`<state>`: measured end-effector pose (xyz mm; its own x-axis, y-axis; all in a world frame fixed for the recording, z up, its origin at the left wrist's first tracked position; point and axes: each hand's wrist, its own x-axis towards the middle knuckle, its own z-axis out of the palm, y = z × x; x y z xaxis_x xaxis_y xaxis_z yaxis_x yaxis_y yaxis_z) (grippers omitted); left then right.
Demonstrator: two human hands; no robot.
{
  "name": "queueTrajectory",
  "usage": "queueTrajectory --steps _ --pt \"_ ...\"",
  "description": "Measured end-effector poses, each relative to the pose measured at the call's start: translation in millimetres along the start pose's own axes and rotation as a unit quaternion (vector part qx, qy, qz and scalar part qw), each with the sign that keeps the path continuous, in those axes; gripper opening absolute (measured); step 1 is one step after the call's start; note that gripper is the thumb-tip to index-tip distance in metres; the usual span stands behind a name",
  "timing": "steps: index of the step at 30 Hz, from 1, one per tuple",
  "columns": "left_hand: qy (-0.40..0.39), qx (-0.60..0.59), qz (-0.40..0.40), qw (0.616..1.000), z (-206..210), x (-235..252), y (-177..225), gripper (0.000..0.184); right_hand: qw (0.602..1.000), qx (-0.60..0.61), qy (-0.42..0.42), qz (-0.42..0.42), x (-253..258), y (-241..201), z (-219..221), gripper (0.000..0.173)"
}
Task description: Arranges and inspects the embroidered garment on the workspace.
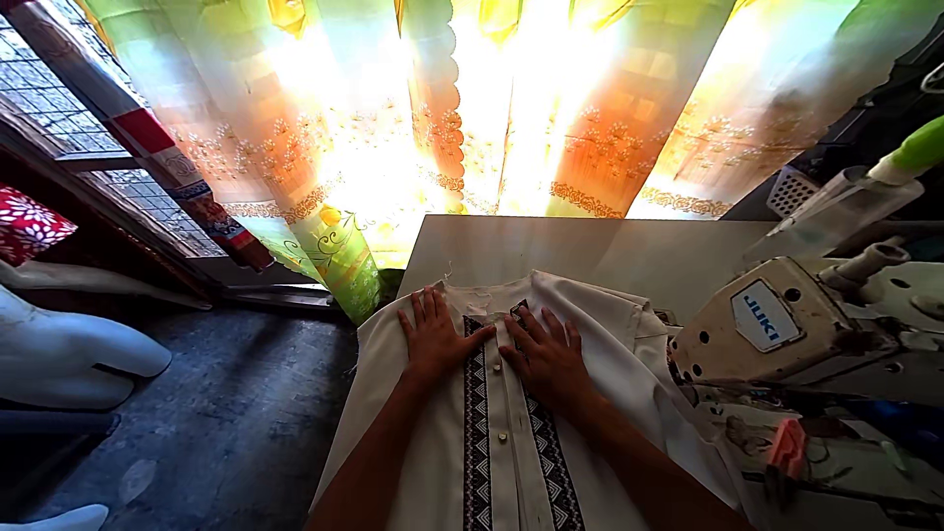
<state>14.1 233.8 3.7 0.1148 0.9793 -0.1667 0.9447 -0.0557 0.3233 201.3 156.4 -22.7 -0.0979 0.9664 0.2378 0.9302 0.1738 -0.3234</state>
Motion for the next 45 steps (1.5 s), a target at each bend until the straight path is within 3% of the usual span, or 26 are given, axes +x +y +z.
queueTrajectory --steps 7,11,17,35,39,42,45 --pt "0.008 -0.051 0.069 0.996 -19 11 -29 0.093 1.000 0.007 -0.015 0.017 1 0 -2 0.062" --pt "-0.007 -0.031 0.086 0.996 -15 12 -37 0.099 0.997 0.012 0.071 0.013 2 4 7 0.060" --pt "-0.075 -0.008 0.073 0.994 -19 9 -37 0.111 0.999 0.001 0.026 0.023 2 2 1 0.053" --pt "-0.055 0.020 0.088 0.994 -14 7 -41 0.112 1.000 0.004 -0.011 0.020 -3 7 -1 0.057" --pt "-0.046 0.025 0.083 0.995 -12 6 -39 0.112 0.993 0.048 -0.100 0.045 -19 -10 -24 0.064" --pt "-0.056 0.006 0.072 0.996 -12 9 -36 0.113 0.998 0.044 -0.030 0.014 -44 -28 -30 0.061" --pt "-0.054 -0.030 0.066 0.996 -18 6 -28 0.115 0.996 0.028 -0.077 0.030 -60 -47 -39 0.056"
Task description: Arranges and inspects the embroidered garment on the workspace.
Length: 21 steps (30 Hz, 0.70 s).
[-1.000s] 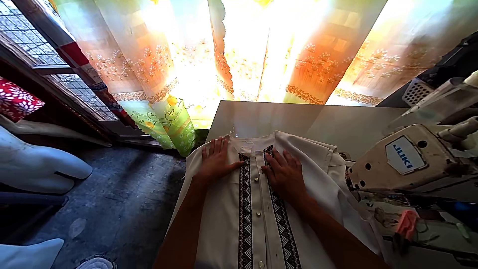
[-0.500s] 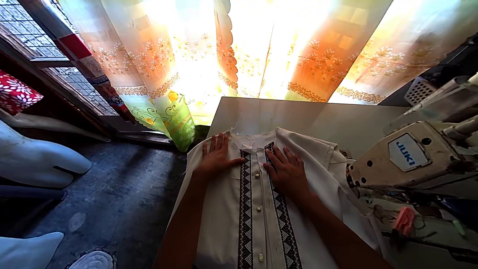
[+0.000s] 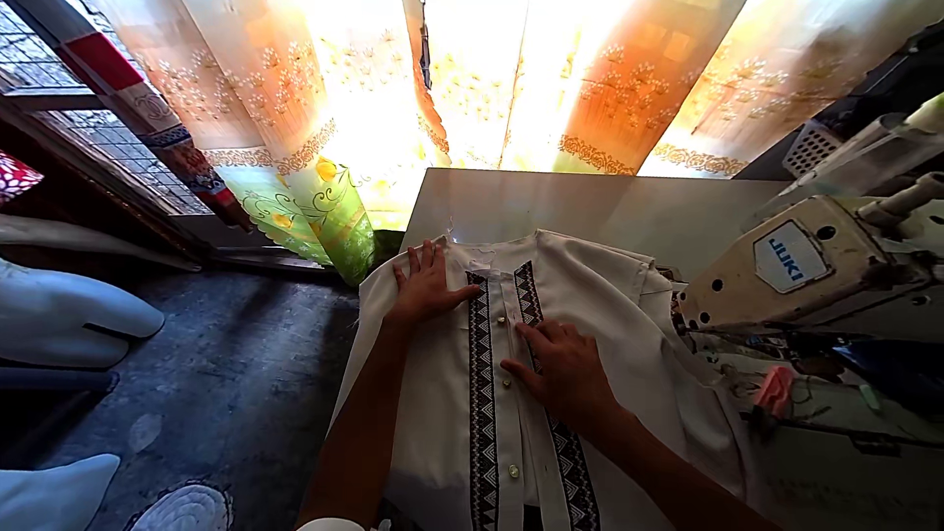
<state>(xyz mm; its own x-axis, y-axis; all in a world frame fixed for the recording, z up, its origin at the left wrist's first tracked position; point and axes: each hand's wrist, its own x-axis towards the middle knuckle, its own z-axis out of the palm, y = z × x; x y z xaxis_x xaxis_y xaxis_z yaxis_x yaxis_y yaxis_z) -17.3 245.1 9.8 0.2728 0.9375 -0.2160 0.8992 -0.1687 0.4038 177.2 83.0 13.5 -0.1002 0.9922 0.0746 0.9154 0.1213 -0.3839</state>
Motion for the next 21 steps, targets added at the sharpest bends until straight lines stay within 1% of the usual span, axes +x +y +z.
queueTrajectory --steps 2,5,10,13,15,18,21 --pt "-0.001 -0.010 0.010 1.000 -3 -5 7 0.123 1.000 -0.010 -0.016 0.007 -3 -5 3 0.050" --pt "-0.007 -0.002 0.035 0.999 6 -9 11 0.132 0.999 -0.022 0.033 -0.012 -4 -6 15 0.039" --pt "-0.039 0.010 0.027 0.999 10 -7 14 0.130 0.996 0.023 0.086 -0.028 -4 -6 15 0.032" --pt "-0.041 -0.001 0.022 0.999 8 -8 16 0.130 0.992 0.009 0.115 -0.043 -4 -14 10 0.034" --pt "-0.057 -0.003 0.016 0.998 5 -8 18 0.131 0.992 -0.031 0.107 -0.051 -3 -19 12 0.033" --pt "-0.044 0.011 0.023 0.999 7 -8 17 0.128 0.995 -0.056 0.067 -0.046 0 -22 22 0.035" --pt "-0.068 -0.016 0.028 0.997 -1 -7 15 0.119 0.996 -0.052 0.058 -0.043 2 -21 28 0.038"
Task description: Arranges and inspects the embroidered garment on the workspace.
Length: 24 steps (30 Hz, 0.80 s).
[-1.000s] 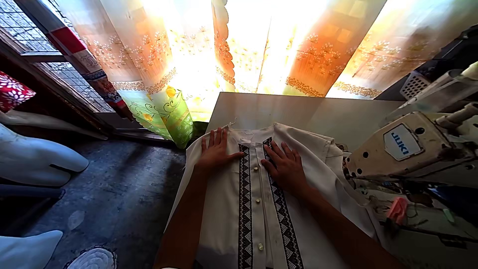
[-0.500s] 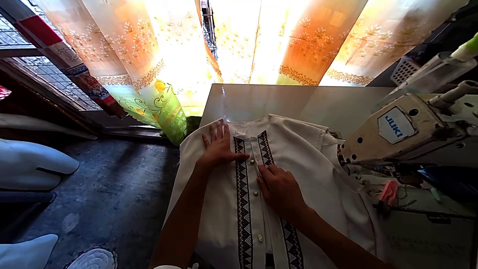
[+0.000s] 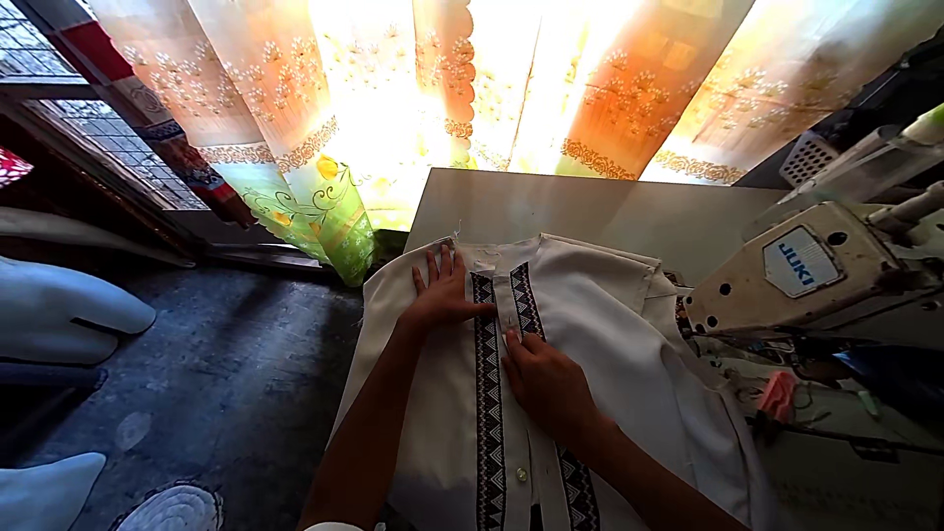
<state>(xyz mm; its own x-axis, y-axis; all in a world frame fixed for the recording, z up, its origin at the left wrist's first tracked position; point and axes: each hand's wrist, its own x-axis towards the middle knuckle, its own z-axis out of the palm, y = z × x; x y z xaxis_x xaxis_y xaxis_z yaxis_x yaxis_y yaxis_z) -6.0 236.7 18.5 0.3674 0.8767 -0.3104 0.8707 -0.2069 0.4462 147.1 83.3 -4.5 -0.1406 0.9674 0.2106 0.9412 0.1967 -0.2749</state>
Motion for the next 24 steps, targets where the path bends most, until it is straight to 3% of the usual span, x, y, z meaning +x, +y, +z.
queueTrajectory --steps 3,7,11,18,24 --pt "0.050 -0.050 0.021 0.997 2 -4 -6 0.111 0.999 0.004 -0.047 0.007 2 -2 -7 0.045" --pt "0.040 0.035 -0.033 0.998 10 -1 2 0.142 0.989 0.031 -0.144 0.018 19 1 -31 0.042" --pt "0.028 0.076 -0.065 0.995 10 1 1 0.146 0.998 0.037 0.007 -0.058 41 25 -20 0.029" --pt "-0.006 0.065 -0.070 0.995 1 2 0 0.138 0.987 0.059 0.107 -0.106 44 47 23 0.034" --pt "0.082 0.032 -0.064 0.994 0 6 -15 0.110 0.986 0.048 0.123 -0.106 42 46 26 0.035"
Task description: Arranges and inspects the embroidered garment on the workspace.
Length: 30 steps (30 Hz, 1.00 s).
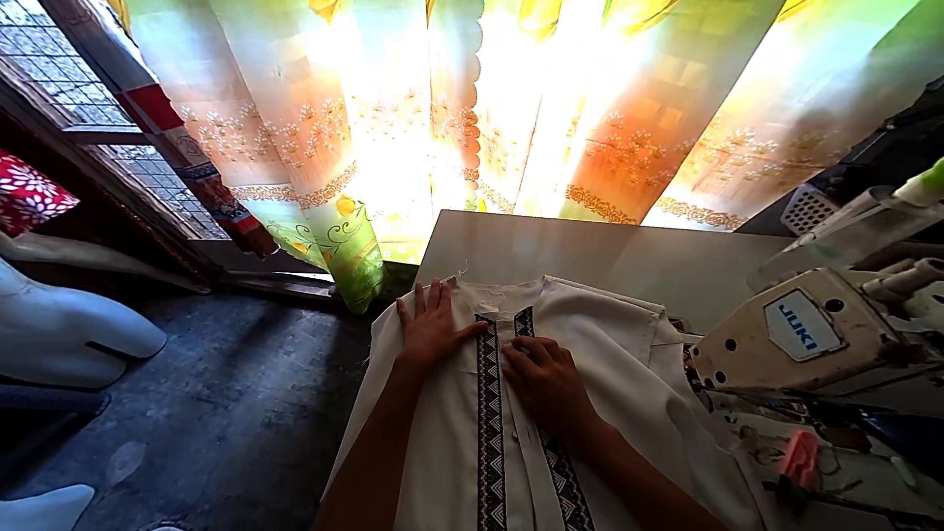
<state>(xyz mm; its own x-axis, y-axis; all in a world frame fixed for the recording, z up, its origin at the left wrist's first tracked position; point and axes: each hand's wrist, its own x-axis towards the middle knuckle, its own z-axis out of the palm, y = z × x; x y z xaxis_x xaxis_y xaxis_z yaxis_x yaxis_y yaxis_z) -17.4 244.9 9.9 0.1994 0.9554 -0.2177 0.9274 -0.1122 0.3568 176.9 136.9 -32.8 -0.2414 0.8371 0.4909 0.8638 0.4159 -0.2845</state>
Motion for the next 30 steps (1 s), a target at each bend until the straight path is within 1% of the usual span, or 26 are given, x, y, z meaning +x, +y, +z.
queueTrajectory --steps 5,12,18,19,20,21,22,23,24,25,26,28,30 --pt "-0.003 0.014 -0.019 1.000 3 2 3 0.110 1.000 -0.006 0.003 -0.004 0 0 1 0.035" --pt "0.000 0.008 -0.023 1.000 2 2 4 0.110 1.000 -0.004 -0.003 -0.003 0 0 0 0.036" --pt "0.020 0.002 -0.024 1.000 3 3 5 0.106 1.000 0.000 -0.008 0.000 0 0 0 0.036" --pt "0.044 -0.003 -0.012 0.999 5 3 4 0.101 1.000 0.000 -0.009 0.001 0 0 0 0.036" --pt "0.085 -0.013 0.014 0.996 9 4 3 0.091 1.000 -0.001 -0.009 0.001 0 0 0 0.036" --pt "0.141 -0.024 0.060 0.988 15 5 1 0.076 1.000 0.000 -0.010 0.002 0 1 0 0.036" --pt "0.189 -0.036 0.120 0.974 20 5 -1 0.059 1.000 0.001 -0.009 0.002 0 1 0 0.036" --pt "0.218 -0.050 0.190 0.956 24 6 -1 0.045 1.000 0.001 -0.007 0.002 0 1 0 0.036" --pt "0.222 -0.064 0.256 0.939 26 5 1 0.034 1.000 0.001 -0.005 0.001 0 1 0 0.036" --pt "0.203 -0.077 0.307 0.927 29 3 5 0.030 1.000 0.001 -0.004 0.001 0 1 0 0.036" --pt "0.172 -0.080 0.336 0.923 31 -1 11 0.032 1.000 0.002 -0.002 0.000 0 0 0 0.035" --pt "0.094 -0.052 0.342 0.934 33 -8 23 0.043 1.000 0.001 0.004 -0.002 1 0 0 0.032" --pt "0.045 -0.013 0.316 0.947 36 -12 32 0.051 1.000 0.000 0.005 0.001 1 -1 0 0.030"
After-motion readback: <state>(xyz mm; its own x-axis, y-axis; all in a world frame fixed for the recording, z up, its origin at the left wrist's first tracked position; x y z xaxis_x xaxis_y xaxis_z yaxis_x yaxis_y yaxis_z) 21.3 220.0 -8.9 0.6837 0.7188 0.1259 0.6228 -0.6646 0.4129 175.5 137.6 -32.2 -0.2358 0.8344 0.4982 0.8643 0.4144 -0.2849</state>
